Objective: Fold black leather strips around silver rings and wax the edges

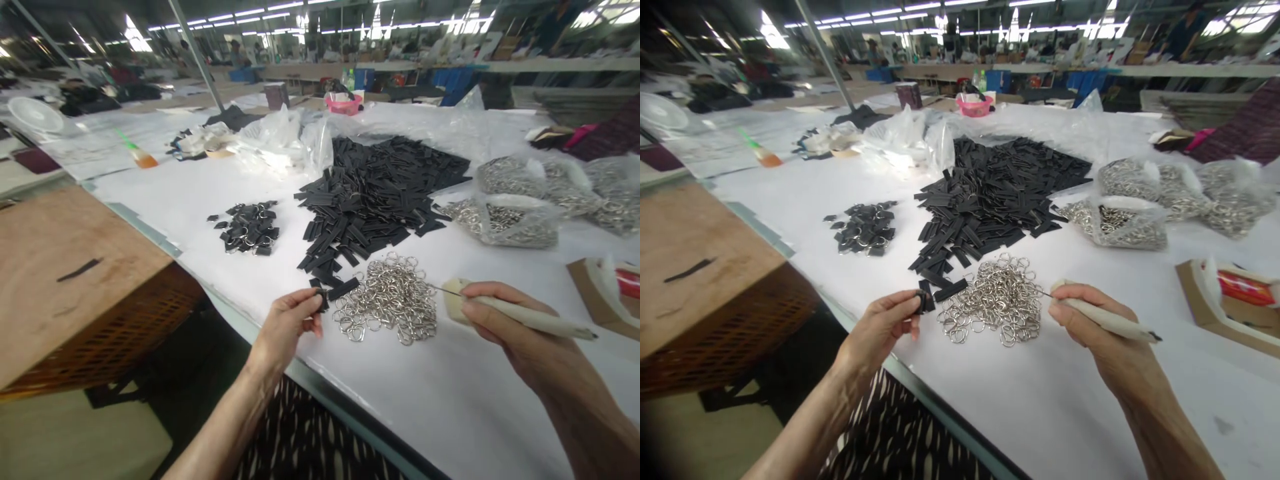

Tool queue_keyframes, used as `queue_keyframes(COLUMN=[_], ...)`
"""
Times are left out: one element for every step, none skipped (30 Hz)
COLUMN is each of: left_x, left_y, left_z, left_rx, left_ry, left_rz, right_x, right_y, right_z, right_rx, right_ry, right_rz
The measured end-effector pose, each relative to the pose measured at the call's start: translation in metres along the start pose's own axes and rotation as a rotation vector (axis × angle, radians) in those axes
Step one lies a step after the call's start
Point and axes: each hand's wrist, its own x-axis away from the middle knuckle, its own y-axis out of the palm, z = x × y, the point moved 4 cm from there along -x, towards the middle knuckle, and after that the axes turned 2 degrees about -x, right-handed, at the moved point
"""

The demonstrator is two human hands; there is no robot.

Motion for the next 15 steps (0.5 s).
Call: queue_keyframes(left_x=[-0.007,-0.014,-0.023,-0.031,-0.039,-0.046,-0.051,-0.056,-0.058,-0.059,-0.058,-0.055,-0.051,-0.047,-0.043], left_y=[-0.014,-0.028,-0.043,-0.057,-0.07,-0.081,-0.088,-0.091,-0.091,-0.086,-0.079,-0.068,-0.055,-0.041,-0.027], left_z=[0.011,0.023,0.035,0.047,0.059,0.069,0.077,0.081,0.082,0.079,0.074,0.066,0.058,0.048,0.039], left_rx=[0.015,0.037,0.063,0.109,0.169,0.236,0.262,0.276,0.284,0.267,0.218,0.138,-0.028,-0.217,-0.397], left_ry=[0.042,0.087,0.126,0.172,0.228,0.295,0.333,0.352,0.359,0.358,0.358,0.358,0.366,0.37,0.388], left_rz=[0.067,0.144,0.22,0.302,0.397,0.484,0.531,0.554,0.556,0.535,0.495,0.446,0.362,0.285,0.224], right_x=[0.0,-0.001,-0.001,-0.001,-0.001,-0.001,-0.001,-0.001,-0.001,-0.001,0.0,0.001,0.002,0.004,0.005], right_y=[0.001,0.001,0.003,0.004,0.005,0.007,0.008,0.008,0.008,0.008,0.007,0.007,0.006,0.006,0.007], right_z=[0.0,0.0,-0.001,-0.003,-0.004,-0.006,-0.007,-0.009,-0.01,-0.011,-0.012,-0.013,-0.013,-0.014,-0.014], right_rx=[-0.019,-0.045,-0.082,-0.13,-0.18,-0.229,-0.273,-0.304,-0.318,-0.312,-0.28,-0.23,-0.172,-0.117,-0.07], right_ry=[-0.005,-0.01,-0.015,-0.02,-0.027,-0.034,-0.043,-0.054,-0.07,-0.09,-0.106,-0.12,-0.133,-0.149,-0.163], right_rz=[-0.011,-0.016,-0.021,-0.025,-0.026,-0.02,-0.007,0.016,0.045,0.081,0.117,0.149,0.174,0.193,0.199])
